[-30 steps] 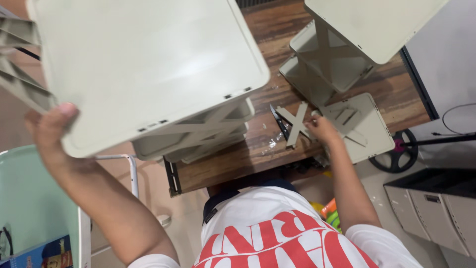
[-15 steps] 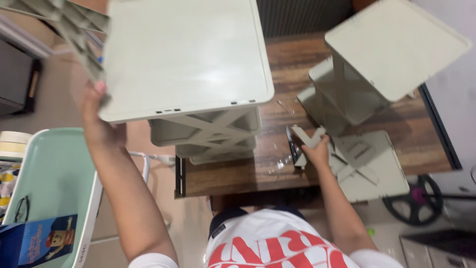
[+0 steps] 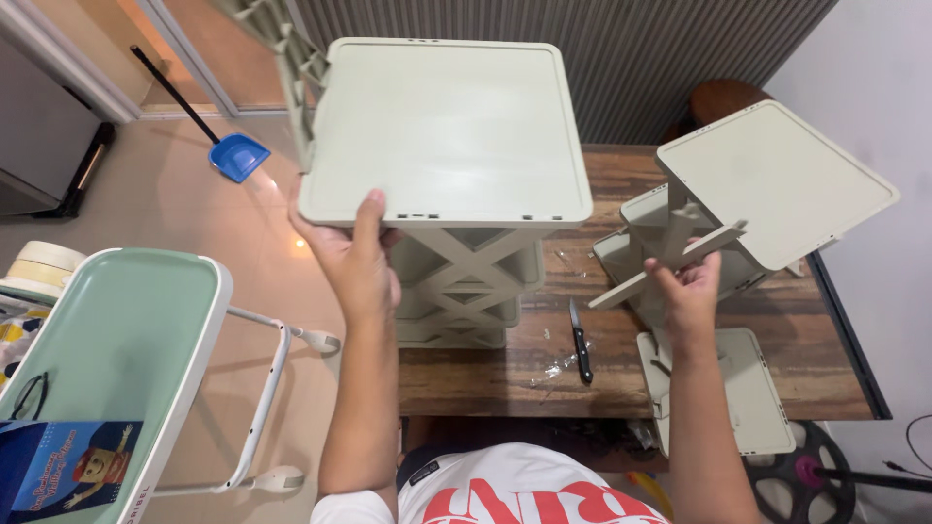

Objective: The person assembles a multi-tier plastic shoe rack by connecting X-shaped side supports and snapping rectangular shelf panels into place on a wooden table.

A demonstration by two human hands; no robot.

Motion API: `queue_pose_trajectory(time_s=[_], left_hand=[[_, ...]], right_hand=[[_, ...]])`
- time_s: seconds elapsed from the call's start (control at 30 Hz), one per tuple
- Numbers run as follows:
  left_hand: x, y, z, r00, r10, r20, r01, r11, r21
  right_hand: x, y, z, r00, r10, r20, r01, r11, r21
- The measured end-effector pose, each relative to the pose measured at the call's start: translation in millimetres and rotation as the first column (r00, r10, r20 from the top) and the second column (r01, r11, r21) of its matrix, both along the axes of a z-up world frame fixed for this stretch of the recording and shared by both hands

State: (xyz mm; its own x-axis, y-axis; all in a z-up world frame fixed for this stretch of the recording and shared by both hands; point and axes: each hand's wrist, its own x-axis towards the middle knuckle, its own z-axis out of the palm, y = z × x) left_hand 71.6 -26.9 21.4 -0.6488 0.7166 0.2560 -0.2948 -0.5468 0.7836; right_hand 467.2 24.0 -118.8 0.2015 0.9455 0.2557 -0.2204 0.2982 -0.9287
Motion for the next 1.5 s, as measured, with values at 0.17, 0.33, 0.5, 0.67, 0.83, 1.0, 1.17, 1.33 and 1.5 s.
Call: queue_pose_trajectory(time_s=[0.17, 0.33, 0.5, 0.67, 0.83, 1.0, 1.17, 1.33, 1.5], left_hand=[[-31, 8, -5, 0.978, -0.194, 0.071, 0.198, 0.979, -0.049], [-89, 65, -12, 0.862, -0.501, 0.081, 0.506, 0.861, -0.055], [-125, 159, -13, 0.841, -0.534, 0.09, 0.541, 0.831, -0.129], [-161, 139, -5, 0.946, -0.253, 0.202, 0.261, 0.965, -0.013], [-97, -3, -70, 0.935, 0.115, 0.336, -0.241, 0.9, 0.362], [44, -82, -141, 0.9, -0.415, -0.135, 0.397, 0.907, -0.141], [69, -50, -91, 0.775, -0.586, -0.235, 0.498, 0.797, -0.343], [56, -33, -34, 0.663, -0.745, -0.074, 0.621, 0.602, -0.502], [14, -27, -37, 0.59, -0.805, -0.068, 0.76, 0.581, -0.291]], right_hand=[[-11, -1, 76, 0.964, 0.172, -0.201, -0.136, 0.974, 0.184], [-5, 6, 132, 0.85, 0.467, -0.245, -0.32, 0.827, 0.462], [-20, 49, 174, 0.591, 0.8, -0.105, -0.579, 0.511, 0.635], [-59, 49, 184, 0.656, 0.753, -0.062, -0.572, 0.548, 0.61], [-80, 47, 195, 0.729, 0.684, -0.03, -0.552, 0.613, 0.566], [-93, 59, 212, 0.785, 0.596, 0.166, -0.575, 0.604, 0.552], [-96, 77, 216, 0.808, 0.526, 0.265, -0.568, 0.578, 0.586], [-101, 77, 210, 0.824, 0.537, 0.18, -0.535, 0.633, 0.56], [-112, 66, 217, 0.819, 0.55, 0.163, -0.546, 0.66, 0.515]])
